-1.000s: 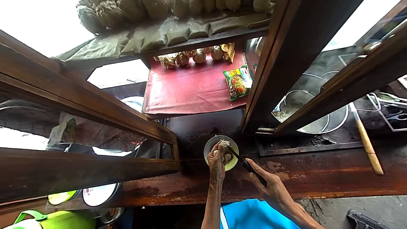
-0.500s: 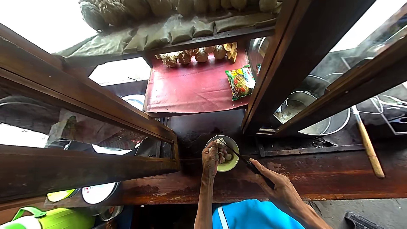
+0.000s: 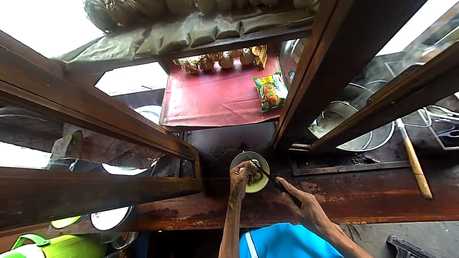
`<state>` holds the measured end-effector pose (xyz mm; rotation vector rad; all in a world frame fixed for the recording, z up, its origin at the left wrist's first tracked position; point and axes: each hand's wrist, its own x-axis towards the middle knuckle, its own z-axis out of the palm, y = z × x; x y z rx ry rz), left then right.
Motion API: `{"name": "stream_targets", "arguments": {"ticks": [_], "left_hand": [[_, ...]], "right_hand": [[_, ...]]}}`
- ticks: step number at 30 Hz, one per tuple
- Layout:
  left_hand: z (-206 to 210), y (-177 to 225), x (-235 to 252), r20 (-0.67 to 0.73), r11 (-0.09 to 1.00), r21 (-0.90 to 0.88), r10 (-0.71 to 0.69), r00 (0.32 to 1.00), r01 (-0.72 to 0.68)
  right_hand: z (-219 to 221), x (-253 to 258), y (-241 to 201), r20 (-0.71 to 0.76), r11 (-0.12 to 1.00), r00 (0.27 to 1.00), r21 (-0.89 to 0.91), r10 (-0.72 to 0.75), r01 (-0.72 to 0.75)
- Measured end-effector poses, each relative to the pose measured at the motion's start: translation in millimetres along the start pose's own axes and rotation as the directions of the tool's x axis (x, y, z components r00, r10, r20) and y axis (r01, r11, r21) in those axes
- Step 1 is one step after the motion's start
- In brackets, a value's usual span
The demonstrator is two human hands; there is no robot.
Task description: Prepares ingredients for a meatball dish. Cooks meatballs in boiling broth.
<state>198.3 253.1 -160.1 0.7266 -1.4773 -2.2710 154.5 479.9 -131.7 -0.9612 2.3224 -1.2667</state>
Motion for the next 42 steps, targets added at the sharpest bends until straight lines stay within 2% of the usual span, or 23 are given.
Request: {"name": "stream_targets", "arguments": {"ticks": [9,15,27,33,36,38,40,42], "left_hand": [[2,-1,-7,0.014,0.999,-0.027,-0.018,1.0,0.019],[2,4,-5,-0.099,0.999,-0.039,-0.041,0.994,0.037],[7,-4,-7,-0.114,0.991,-0.021,-0.134,0.984,0.133],[4,-1,0,-0.204,0.979,-0.053,-0.202,0.958,0.195],[-4,-4,6,-0.19,0.971,0.109,-0.188,0.963,0.211],[-10,-3,9,-0.147,0.912,0.355,-0.161,0.976,0.204],[-14,2,12,-0.12,0.725,0.656,-0.174,0.977,0.21],[-15,9,13,-0.176,0.567,0.791,-0.151,0.973,0.231]], "right_hand": [[5,6,-1,0.011,0.999,0.999,-0.001,0.033,-0.033],[3,-10,0,-0.009,0.996,1.0,-0.086,0.012,-0.013],[12,-5,10,0.001,0.996,1.0,-0.091,0.025,-0.025],[2,-16,11,0.041,0.992,0.997,-0.114,0.065,-0.06],[-16,-25,10,0.101,0.984,0.981,-0.071,0.168,-0.161],[-26,-28,13,0.073,0.977,0.975,-0.029,0.211,-0.209],[-35,-30,15,0.013,0.972,0.972,0.001,0.235,-0.235],[-39,-28,16,-0.034,0.97,0.969,0.004,0.244,-0.244]]}}
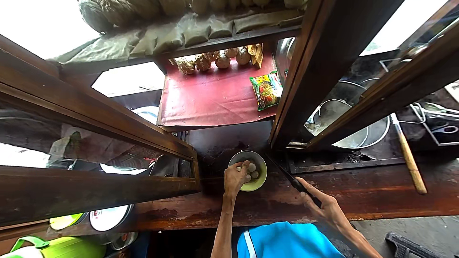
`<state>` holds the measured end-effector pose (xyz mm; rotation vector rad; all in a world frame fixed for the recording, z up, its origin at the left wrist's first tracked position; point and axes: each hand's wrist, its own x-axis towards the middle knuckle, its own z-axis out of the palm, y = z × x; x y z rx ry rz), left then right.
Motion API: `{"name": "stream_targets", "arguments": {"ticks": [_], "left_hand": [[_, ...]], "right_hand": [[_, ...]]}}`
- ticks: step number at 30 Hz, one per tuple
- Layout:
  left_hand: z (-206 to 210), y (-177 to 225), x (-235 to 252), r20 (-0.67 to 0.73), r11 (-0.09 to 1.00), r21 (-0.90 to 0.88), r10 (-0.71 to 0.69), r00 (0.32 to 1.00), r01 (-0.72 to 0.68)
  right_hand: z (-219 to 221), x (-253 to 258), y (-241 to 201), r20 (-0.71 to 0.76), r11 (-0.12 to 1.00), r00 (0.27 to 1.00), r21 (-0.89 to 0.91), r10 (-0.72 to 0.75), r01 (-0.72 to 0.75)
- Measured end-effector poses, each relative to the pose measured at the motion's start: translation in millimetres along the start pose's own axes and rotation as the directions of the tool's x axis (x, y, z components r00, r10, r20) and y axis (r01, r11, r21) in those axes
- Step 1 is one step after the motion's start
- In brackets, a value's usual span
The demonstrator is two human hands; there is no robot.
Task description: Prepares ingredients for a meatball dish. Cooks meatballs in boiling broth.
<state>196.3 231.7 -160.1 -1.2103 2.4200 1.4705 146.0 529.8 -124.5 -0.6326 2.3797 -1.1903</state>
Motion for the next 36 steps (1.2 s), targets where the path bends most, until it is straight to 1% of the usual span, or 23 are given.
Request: {"name": "stream_targets", "arguments": {"ticks": [1,2,3,4,5,6,7,8,9,12,16,22,24,28,31,36], "left_hand": [[-4,2,-1,-0.046,1.0,-0.004,-0.007,0.999,0.007],[-7,2,-2,-0.082,0.996,-0.085,-0.006,0.997,-0.001],[-10,2,-3,-0.072,0.967,-0.253,-0.013,0.997,-0.006],[-15,4,-7,0.007,0.879,-0.475,-0.036,0.999,0.035],[-20,5,-11,0.109,0.734,-0.671,-0.041,0.993,0.104],[-23,4,-14,0.183,0.58,-0.799,-0.012,0.983,0.156],[-24,1,-16,0.209,0.466,-0.868,0.033,0.977,0.17],[-22,-1,-18,0.211,0.399,-0.903,0.09,0.973,0.159],[-20,-4,-20,0.194,0.376,-0.917,0.138,0.971,0.13],[-10,-9,-24,0.106,0.424,-0.906,0.224,0.969,0.001],[1,-11,-24,0.002,0.335,-0.937,0.285,0.959,-0.098],[3,-6,-24,-0.044,0.308,-0.941,0.305,0.952,-0.142],[5,-5,-23,-0.063,0.31,-0.937,0.297,0.953,-0.159],[8,-3,-23,-0.101,0.281,-0.942,0.276,0.956,-0.181],[7,-1,-23,-0.122,0.327,-0.919,0.3,0.946,-0.222],[5,2,-23,-0.134,0.483,-0.83,0.316,0.939,-0.281]], "right_hand": [[-1,1,-1,-0.011,1.0,1.0,0.006,0.007,-0.007],[-1,1,-2,-0.017,1.0,1.0,0.016,0.01,-0.01],[0,1,-4,-0.017,1.0,1.0,0.031,0.005,-0.005],[1,1,-8,-0.01,0.999,1.0,0.053,-0.004,0.005],[4,1,-12,0.003,0.996,1.0,0.082,-0.017,0.017],[7,1,-17,0.013,0.993,0.999,0.11,-0.037,0.035],[11,2,-22,0.021,0.989,0.998,0.134,-0.058,0.055],[15,2,-25,0.032,0.986,0.996,0.15,-0.078,0.072],[17,3,-28,0.047,0.984,0.994,0.153,-0.098,0.09],[24,5,-35,0.078,0.981,0.987,0.145,-0.139,0.127],[25,7,-39,0.074,0.977,0.978,0.106,-0.196,0.187],[23,4,-39,0.071,0.974,0.972,0.03,-0.225,0.223],[25,2,-40,0.052,0.972,0.97,0.008,-0.237,0.237],[27,-2,-41,0.008,0.967,0.967,-0.003,-0.253,0.253],[27,-2,-41,-0.016,0.961,0.961,-0.008,-0.276,0.276],[30,0,-38,-0.031,0.957,0.958,-0.064,-0.286,0.284]]}}
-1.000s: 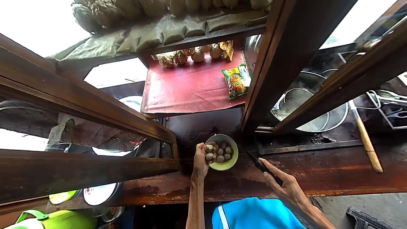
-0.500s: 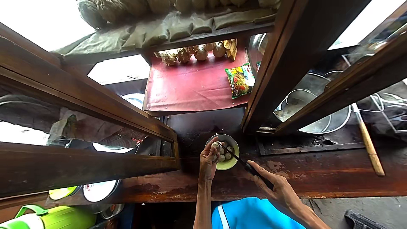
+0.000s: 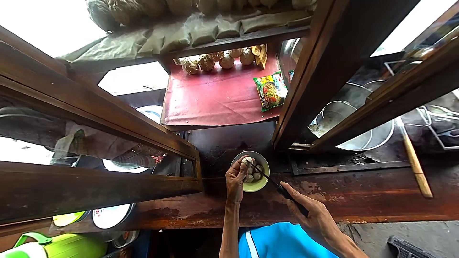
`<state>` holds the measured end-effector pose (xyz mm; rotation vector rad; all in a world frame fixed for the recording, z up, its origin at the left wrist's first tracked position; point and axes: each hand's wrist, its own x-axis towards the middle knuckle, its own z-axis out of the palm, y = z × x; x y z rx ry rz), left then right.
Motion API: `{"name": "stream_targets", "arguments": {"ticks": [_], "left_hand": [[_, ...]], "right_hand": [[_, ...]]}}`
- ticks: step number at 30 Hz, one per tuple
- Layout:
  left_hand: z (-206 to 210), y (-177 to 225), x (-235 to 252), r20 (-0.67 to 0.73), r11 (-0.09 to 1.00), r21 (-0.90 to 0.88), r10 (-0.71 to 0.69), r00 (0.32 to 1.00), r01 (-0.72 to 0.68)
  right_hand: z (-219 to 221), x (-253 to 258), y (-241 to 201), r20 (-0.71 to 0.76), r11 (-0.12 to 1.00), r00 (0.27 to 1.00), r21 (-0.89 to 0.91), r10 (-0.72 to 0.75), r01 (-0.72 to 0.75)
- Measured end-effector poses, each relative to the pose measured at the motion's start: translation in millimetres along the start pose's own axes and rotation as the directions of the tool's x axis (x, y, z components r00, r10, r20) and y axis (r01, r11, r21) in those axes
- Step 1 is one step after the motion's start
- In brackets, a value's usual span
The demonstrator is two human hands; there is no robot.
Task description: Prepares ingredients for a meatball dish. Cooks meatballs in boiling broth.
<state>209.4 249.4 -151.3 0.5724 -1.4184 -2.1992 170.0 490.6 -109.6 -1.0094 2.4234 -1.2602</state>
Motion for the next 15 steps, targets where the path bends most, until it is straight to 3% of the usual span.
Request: {"name": "stream_targets", "arguments": {"ticks": [9,15], "left_hand": [[10,-2,-7,-0.031,0.994,0.107,-0.034,0.999,0.037],[14,-6,-8,-0.049,0.998,0.014,-0.056,0.997,0.057]], "right_hand": [[19,3,7,-0.029,0.999,1.0,-0.039,0.004,-0.006],[21,8,6,0.015,0.998,0.998,0.036,0.053,-0.054]]}}
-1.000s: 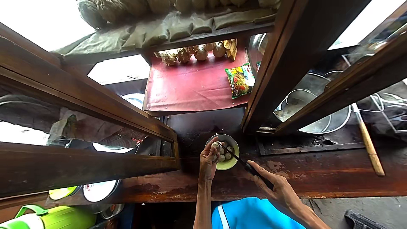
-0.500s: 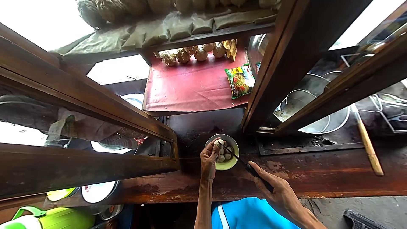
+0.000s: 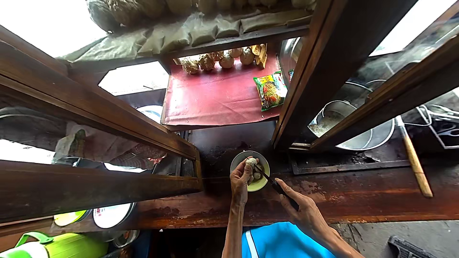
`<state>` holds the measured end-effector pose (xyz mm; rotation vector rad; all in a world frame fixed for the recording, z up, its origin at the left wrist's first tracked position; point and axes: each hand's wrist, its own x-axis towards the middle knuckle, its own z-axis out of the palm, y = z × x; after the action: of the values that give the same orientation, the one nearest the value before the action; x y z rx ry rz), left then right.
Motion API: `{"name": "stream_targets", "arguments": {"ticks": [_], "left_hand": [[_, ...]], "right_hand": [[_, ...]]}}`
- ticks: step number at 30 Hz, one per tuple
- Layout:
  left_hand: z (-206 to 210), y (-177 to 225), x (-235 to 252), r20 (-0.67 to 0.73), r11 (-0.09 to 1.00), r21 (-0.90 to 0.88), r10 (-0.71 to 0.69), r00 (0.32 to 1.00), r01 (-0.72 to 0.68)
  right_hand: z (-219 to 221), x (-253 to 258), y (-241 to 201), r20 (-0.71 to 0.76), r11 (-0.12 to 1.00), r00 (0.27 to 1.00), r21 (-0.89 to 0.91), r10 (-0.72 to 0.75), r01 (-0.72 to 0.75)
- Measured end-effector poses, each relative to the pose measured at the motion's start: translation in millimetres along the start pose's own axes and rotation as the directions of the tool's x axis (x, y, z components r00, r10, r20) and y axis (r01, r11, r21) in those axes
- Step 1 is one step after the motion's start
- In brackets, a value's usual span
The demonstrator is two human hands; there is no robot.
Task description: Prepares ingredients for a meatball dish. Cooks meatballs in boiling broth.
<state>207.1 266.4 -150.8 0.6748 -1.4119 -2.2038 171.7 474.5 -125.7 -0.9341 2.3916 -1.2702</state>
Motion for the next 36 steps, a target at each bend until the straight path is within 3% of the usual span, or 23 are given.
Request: {"name": "stream_targets", "arguments": {"ticks": [5,8,13,30,36], "left_hand": [[7,-5,4,-0.049,0.993,-0.108,0.05,0.998,-0.055],[1,0,13,-0.072,0.993,-0.096,0.055,0.996,-0.062],[-9,11,14,0.031,1.0,-0.019,0.0,1.0,0.001],[-15,8,7,0.114,0.957,0.29,-0.012,0.993,-0.021],[-19,8,9,0.089,0.977,0.212,-0.041,0.995,0.022]], "right_hand": [[-12,5,-8,0.122,0.97,0.984,0.191,0.13,-0.152],[-18,3,-9,0.033,0.993,0.999,0.11,0.039,-0.042],[-25,8,-4,0.007,0.996,0.997,-0.027,-0.079,0.079],[-3,10,7,0.018,0.995,0.998,-0.076,-0.063,0.064],[-3,8,8,0.028,0.994,0.998,-0.091,-0.064,0.066]]}}
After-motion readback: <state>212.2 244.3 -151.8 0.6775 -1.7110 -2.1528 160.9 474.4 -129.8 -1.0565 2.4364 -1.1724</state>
